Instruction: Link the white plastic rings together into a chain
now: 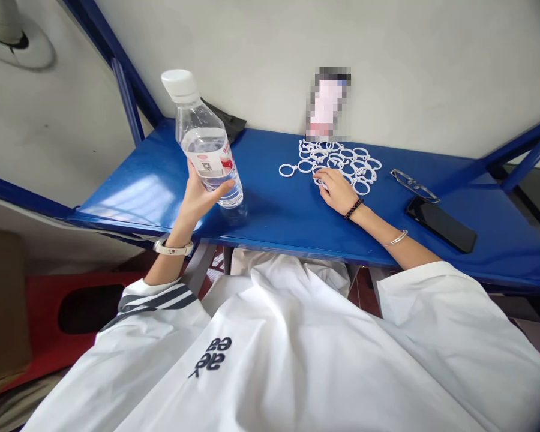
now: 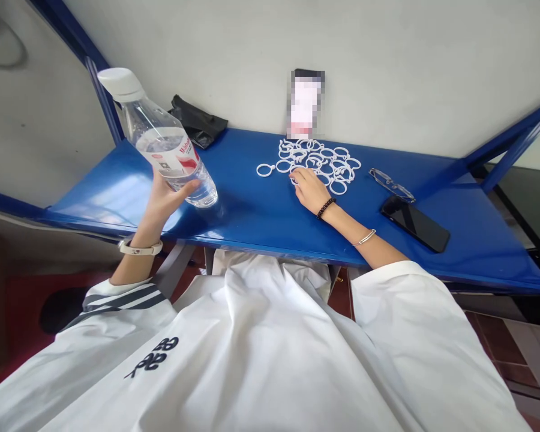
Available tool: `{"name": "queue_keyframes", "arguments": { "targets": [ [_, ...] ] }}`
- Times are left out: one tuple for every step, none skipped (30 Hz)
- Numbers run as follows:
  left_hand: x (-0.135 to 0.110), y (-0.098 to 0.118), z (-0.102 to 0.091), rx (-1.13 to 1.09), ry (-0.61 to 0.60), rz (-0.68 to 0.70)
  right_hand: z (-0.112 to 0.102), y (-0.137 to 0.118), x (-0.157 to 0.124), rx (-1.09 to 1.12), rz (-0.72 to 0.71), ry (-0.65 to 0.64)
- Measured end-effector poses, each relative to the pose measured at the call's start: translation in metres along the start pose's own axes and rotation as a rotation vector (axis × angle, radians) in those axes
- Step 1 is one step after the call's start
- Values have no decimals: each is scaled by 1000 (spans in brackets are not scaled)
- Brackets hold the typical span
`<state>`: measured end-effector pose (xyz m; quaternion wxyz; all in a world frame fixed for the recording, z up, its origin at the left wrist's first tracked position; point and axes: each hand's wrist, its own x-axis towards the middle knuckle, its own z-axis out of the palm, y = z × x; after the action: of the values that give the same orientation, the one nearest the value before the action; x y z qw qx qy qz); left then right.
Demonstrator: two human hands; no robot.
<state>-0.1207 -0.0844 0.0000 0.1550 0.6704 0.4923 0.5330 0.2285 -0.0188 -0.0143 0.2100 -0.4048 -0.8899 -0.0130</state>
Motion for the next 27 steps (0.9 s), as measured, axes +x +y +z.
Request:
{"name": "queue_keyframes", "arguments": {
  "targets": [
    [-3, 3, 0, 30, 34, 8, 0, 0, 0, 5, 21, 27],
    [-6, 7, 0, 73, 87, 37, -1, 1, 0, 5, 46, 48],
    [-10, 14, -1, 136, 160, 90, -3, 2, 0, -2, 73, 63],
    [-13, 22, -1, 208, 266, 174, -5, 3, -1, -11, 102, 72],
    [-17, 30, -1, 269, 384, 291, -8, 4, -1, -19, 130, 82],
    [-21, 39, 0, 304, 482, 414, -11, 5, 0, -21, 155, 96],
    [-24, 48, 4, 318, 522, 515, -14, 5, 0, -13, 172, 112],
    [-26, 57, 9, 324, 494, 583, -17, 4, 0, 5, 180, 127],
    [-27, 65, 16, 321, 420, 627, -19, 3, 0, 30, 177, 131],
    [-27, 73, 24, 316, 315, 660, -22, 1, 0, 53, 168, 121],
    [-25, 78, 34, 308, 168, 682, -24, -1, 0, 69, 154, 96],
    [-24, 83, 45, 310, 14, 667, -25, -3, -1, 69, 142, 60],
    [-21, 85, 56, 337, -158, 609, -27, -5, -3, 53, 138, 21],
    [-20, 86, 66, 360, -308, 543, -28, -7, -6, 26, 140, -18],
    [-19, 85, 75, 372, -431, 486, -29, -10, -9, -5, 146, -56],
    [-19, 84, 83, 384, -533, 448, -30, -13, -13, -30, 149, -92],
    [-22, 81, 88, 401, -609, 426, -31, -16, -17, -41, 144, -125],
    [-25, 79, 91, 412, -675, 423, -31, -21, -23, -36, 131, -153],
    [-30, 76, 92, 414, -726, 435, -31, -26, -28, -16, 109, -174],
    [-35, 74, 92, 407, -751, 446, -30, -33, -34, 12, 82, -183],
    [-40, 73, 91, 393, -757, 454, -30, -41, -40, 40, 53, -182],
    [-44, 72, 90, 376, -752, 459, -29, -50, -46, 73, 22, -177],
    [-48, 72, 88, 359, -741, 461, -27, -58, -52, 110, -10, -169],
    [-50, 72, 87, 345, -732, 461, -26, -67, -57, 147, -37, -156],
    [-51, 72, 87, 334, -733, 461, -24, -74, -61, 181, -57, -138],
    [-51, 72, 87, 325, -740, 462, -23, -80, -64, 208, -71, -123],
    [-51, 72, 87, 318, -746, 463, -21, -85, -66, 234, -84, -117]
  ]
}}
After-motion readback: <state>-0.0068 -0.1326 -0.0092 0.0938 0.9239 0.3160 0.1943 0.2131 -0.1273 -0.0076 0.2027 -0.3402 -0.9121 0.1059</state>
